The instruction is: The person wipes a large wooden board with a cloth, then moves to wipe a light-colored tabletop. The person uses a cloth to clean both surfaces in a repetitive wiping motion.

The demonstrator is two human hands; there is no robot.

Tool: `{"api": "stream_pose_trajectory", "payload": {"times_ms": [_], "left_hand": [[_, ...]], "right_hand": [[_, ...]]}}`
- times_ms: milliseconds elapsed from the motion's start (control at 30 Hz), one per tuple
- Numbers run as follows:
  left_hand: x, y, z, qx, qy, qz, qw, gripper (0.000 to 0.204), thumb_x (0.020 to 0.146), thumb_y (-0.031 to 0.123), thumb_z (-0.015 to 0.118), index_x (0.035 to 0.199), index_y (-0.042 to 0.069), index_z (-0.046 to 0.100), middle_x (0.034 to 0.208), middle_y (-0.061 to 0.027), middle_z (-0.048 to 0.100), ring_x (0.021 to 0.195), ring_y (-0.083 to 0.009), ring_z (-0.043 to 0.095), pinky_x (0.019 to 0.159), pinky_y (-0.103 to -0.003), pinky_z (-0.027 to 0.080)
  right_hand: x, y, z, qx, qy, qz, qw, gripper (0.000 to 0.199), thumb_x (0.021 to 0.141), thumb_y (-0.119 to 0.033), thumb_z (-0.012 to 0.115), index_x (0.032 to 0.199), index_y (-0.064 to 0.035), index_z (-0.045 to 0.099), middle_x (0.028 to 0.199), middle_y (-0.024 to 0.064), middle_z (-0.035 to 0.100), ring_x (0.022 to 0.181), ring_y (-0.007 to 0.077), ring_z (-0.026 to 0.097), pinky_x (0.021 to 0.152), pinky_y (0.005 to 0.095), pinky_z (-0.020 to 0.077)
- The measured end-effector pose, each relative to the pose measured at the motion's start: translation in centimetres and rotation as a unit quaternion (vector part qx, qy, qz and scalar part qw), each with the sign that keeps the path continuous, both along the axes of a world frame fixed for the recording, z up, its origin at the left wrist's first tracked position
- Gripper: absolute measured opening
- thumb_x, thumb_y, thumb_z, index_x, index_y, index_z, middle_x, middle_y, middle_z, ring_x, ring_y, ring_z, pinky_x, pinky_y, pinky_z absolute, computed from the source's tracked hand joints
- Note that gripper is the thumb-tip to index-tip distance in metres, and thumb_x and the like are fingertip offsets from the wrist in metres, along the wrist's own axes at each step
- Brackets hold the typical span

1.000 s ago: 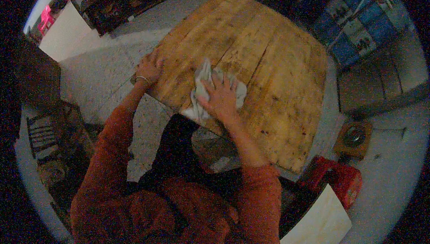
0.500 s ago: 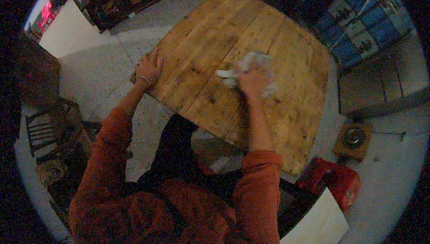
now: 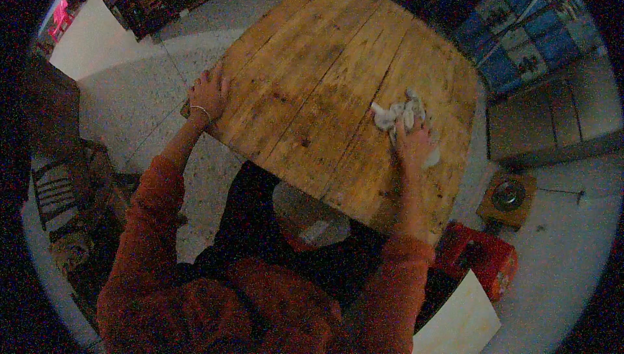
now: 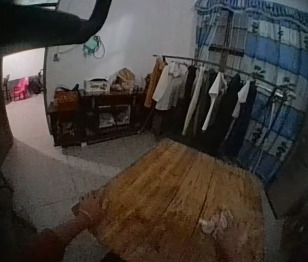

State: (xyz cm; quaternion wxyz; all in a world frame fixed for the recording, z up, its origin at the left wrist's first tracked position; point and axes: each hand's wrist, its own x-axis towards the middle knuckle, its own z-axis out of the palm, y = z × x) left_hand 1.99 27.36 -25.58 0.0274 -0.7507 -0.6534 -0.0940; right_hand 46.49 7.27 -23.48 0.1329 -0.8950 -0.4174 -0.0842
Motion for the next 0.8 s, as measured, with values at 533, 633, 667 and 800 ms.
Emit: {"api": "stream_pose_trajectory", "payload": {"times_ms": [533, 633, 667, 800], "left_hand": [[0.7, -0.8, 1.0, -0.034, -0.016, 0.023, 0.999, 0.056, 0.094, 0.047, 0.032, 0.145, 0.027, 0.023, 0.137, -0.0181, 0.038, 0.123, -0.0351, 0.041, 0.099, -0.052, 0.030], [1.4, -1.3, 1.6, -0.049, -0.024, 0.029, 0.998, 0.056, 0.093, 0.048, 0.033, 0.145, 0.028, 0.022, 0.136, -0.0181, 0.039, 0.123, -0.0350, 0.041, 0.098, -0.052, 0.030], [1.2, -1.5, 1.8, -0.051, -0.022, 0.031, 0.998, 0.057, 0.093, 0.048, 0.033, 0.145, 0.028, 0.022, 0.136, -0.0181, 0.039, 0.123, -0.0350, 0.041, 0.098, -0.052, 0.030], [0.9, -0.8, 1.7, -0.044, -0.024, 0.012, 0.999, 0.057, 0.093, 0.048, 0.033, 0.145, 0.028, 0.023, 0.135, -0.0186, 0.040, 0.122, -0.0348, 0.042, 0.097, -0.052, 0.032]], "right_hand": [[-3.1, -7.5, -0.2, 0.048, 0.013, 0.200, 0.979, 0.049, 0.080, -0.042, 0.062, 0.123, -0.0174, 0.059, 0.135, 0.0143, 0.046, 0.123, 0.0395, 0.040, 0.104, 0.0520, 0.0289], [0.7, -3.6, -0.3, 0.042, -0.041, 0.069, 0.996, 0.049, 0.082, -0.044, 0.059, 0.122, -0.0153, 0.059, 0.133, 0.0159, 0.047, 0.120, 0.0380, 0.043, 0.103, 0.0495, 0.0307], [1.2, -2.0, -0.2, 0.053, -0.053, 0.041, 0.996, 0.051, 0.083, -0.047, 0.056, 0.123, -0.0152, 0.058, 0.133, 0.0160, 0.047, 0.120, 0.0381, 0.044, 0.103, 0.0495, 0.0313], [-3.8, 1.5, 1.4, -0.014, -0.053, 0.065, 0.996, 0.056, 0.082, -0.054, 0.053, 0.124, -0.0170, 0.057, 0.134, 0.0152, 0.046, 0.125, 0.0403, 0.039, 0.105, 0.0526, 0.0258]]}}
